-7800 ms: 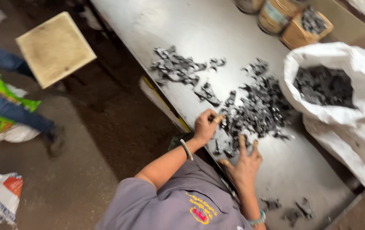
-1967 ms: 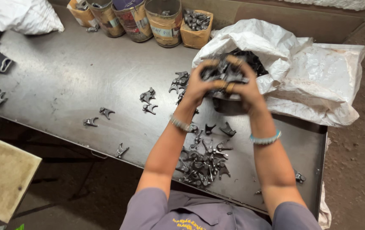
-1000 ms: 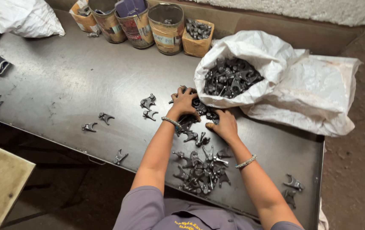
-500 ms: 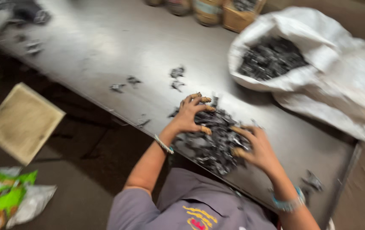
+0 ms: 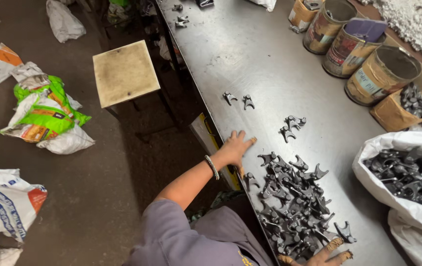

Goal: The person sorts small metal parts on a metal table, picking them up by hand and placing them into a white sack. The person occasionally inspects individual parts before adding them to the sack.

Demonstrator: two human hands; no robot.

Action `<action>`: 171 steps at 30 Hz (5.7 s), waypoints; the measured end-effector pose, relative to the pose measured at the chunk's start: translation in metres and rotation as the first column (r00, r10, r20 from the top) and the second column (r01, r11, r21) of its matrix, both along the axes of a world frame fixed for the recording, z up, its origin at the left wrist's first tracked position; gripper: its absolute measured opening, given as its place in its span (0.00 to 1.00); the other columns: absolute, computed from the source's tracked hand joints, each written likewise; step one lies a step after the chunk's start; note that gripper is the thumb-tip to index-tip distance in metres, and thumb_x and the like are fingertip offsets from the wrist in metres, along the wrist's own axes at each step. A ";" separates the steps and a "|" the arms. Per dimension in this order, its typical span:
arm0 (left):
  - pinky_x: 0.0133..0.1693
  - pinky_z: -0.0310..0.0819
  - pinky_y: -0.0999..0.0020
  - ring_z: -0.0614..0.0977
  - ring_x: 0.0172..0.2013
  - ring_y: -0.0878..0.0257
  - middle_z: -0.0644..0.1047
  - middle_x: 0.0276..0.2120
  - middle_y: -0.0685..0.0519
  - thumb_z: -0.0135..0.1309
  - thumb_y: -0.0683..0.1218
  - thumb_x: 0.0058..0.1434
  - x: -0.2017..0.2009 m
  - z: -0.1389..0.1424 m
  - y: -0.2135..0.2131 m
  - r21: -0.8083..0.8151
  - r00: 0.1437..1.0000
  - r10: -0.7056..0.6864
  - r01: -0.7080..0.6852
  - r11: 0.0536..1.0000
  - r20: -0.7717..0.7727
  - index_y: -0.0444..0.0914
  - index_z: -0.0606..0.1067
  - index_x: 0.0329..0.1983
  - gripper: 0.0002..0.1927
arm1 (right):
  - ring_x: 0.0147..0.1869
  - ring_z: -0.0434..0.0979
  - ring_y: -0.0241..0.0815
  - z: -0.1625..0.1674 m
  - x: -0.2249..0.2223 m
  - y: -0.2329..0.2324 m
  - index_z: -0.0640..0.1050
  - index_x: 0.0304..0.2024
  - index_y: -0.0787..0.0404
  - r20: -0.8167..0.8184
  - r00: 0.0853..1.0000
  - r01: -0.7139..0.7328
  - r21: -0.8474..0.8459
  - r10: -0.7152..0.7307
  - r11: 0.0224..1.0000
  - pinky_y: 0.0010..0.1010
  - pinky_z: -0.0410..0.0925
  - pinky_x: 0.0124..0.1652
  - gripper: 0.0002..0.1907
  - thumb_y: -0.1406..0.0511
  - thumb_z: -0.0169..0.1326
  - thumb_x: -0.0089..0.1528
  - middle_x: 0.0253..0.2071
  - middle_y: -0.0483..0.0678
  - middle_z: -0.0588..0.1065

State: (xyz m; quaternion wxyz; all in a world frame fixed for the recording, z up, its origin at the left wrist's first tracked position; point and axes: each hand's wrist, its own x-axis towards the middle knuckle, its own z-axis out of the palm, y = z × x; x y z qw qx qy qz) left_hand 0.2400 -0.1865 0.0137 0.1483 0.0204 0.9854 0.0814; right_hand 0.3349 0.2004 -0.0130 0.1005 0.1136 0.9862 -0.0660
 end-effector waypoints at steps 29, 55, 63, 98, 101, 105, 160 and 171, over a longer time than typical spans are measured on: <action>0.58 0.71 0.56 0.75 0.56 0.44 0.71 0.54 0.42 0.78 0.48 0.28 -0.020 -0.002 0.177 0.755 0.959 -0.171 0.284 0.591 -0.228 0.42 0.71 0.65 0.55 | 0.62 0.68 0.57 0.031 -0.048 -0.014 0.75 0.60 0.56 -0.434 0.898 -0.373 -0.670 0.069 0.641 0.45 0.65 0.61 0.45 0.67 0.72 0.38 0.62 0.56 0.71; 0.69 0.64 0.60 0.74 0.63 0.55 0.73 0.61 0.48 0.75 0.49 0.47 -0.132 0.087 0.306 0.935 0.934 -0.093 0.334 -0.121 -0.346 0.38 0.72 0.63 0.40 | 0.61 0.75 0.40 0.150 -0.151 0.097 0.79 0.55 0.63 -0.661 0.729 -0.526 -0.708 -0.181 0.471 0.32 0.68 0.63 0.27 0.67 0.70 0.54 0.55 0.46 0.76; 0.66 0.61 0.51 0.64 0.67 0.45 0.67 0.66 0.46 0.78 0.45 0.34 -0.179 0.058 0.202 0.659 0.813 0.158 0.322 0.680 -0.560 0.49 0.76 0.59 0.44 | 0.59 0.72 0.55 0.133 -0.130 0.116 0.80 0.51 0.59 -0.725 0.688 -0.331 -0.345 -0.025 0.878 0.45 0.66 0.61 0.24 0.63 0.71 0.54 0.55 0.51 0.75; 0.58 0.69 0.40 0.62 0.61 0.42 0.64 0.61 0.51 0.81 0.48 0.23 -0.144 0.059 0.141 0.129 0.937 -0.320 0.338 0.932 -0.143 0.55 0.63 0.67 0.64 | 0.61 0.60 0.66 0.062 -0.138 -0.034 0.64 0.69 0.43 -0.294 0.944 -0.234 -0.268 0.152 0.934 0.50 0.67 0.57 0.68 0.56 0.80 0.26 0.60 0.58 0.67; 0.57 0.71 0.48 0.63 0.59 0.40 0.66 0.59 0.49 0.80 0.46 0.22 -0.126 0.049 0.141 0.262 0.962 -0.247 0.269 0.927 -0.115 0.53 0.67 0.63 0.58 | 0.61 0.61 0.63 0.056 -0.120 -0.039 0.72 0.62 0.45 -0.365 0.920 -0.273 -0.341 0.140 0.900 0.47 0.66 0.59 0.55 0.60 0.76 0.31 0.57 0.54 0.70; 0.54 0.76 0.53 0.75 0.51 0.42 0.69 0.56 0.44 0.70 0.41 0.29 -0.085 0.029 0.148 0.544 0.980 -0.183 0.197 0.816 -0.079 0.50 0.65 0.67 0.55 | 0.58 0.64 0.61 0.040 -0.096 -0.052 0.78 0.56 0.49 -0.471 0.881 -0.283 -0.435 0.051 0.855 0.44 0.65 0.59 0.40 0.64 0.69 0.38 0.55 0.54 0.72; 0.49 0.74 0.54 0.78 0.49 0.48 0.77 0.44 0.49 0.69 0.41 0.46 -0.195 0.122 0.263 0.618 0.774 0.100 0.412 0.670 -0.625 0.41 0.75 0.45 0.22 | 0.60 0.65 0.66 0.041 -0.103 0.002 0.63 0.69 0.64 -0.347 0.936 -0.204 -0.389 0.062 0.898 0.49 0.66 0.56 0.60 0.53 0.76 0.40 0.59 0.65 0.66; 0.59 0.70 0.40 0.61 0.65 0.28 0.48 0.74 0.36 0.80 0.47 0.33 -0.132 0.066 0.109 -0.029 0.966 0.184 -0.182 0.983 0.181 0.59 0.41 0.78 0.76 | 0.55 0.69 0.68 0.052 -0.162 -0.051 0.52 0.78 0.56 -0.181 0.983 -0.075 -0.270 0.026 0.960 0.51 0.72 0.47 0.76 0.40 0.73 0.35 0.51 0.67 0.70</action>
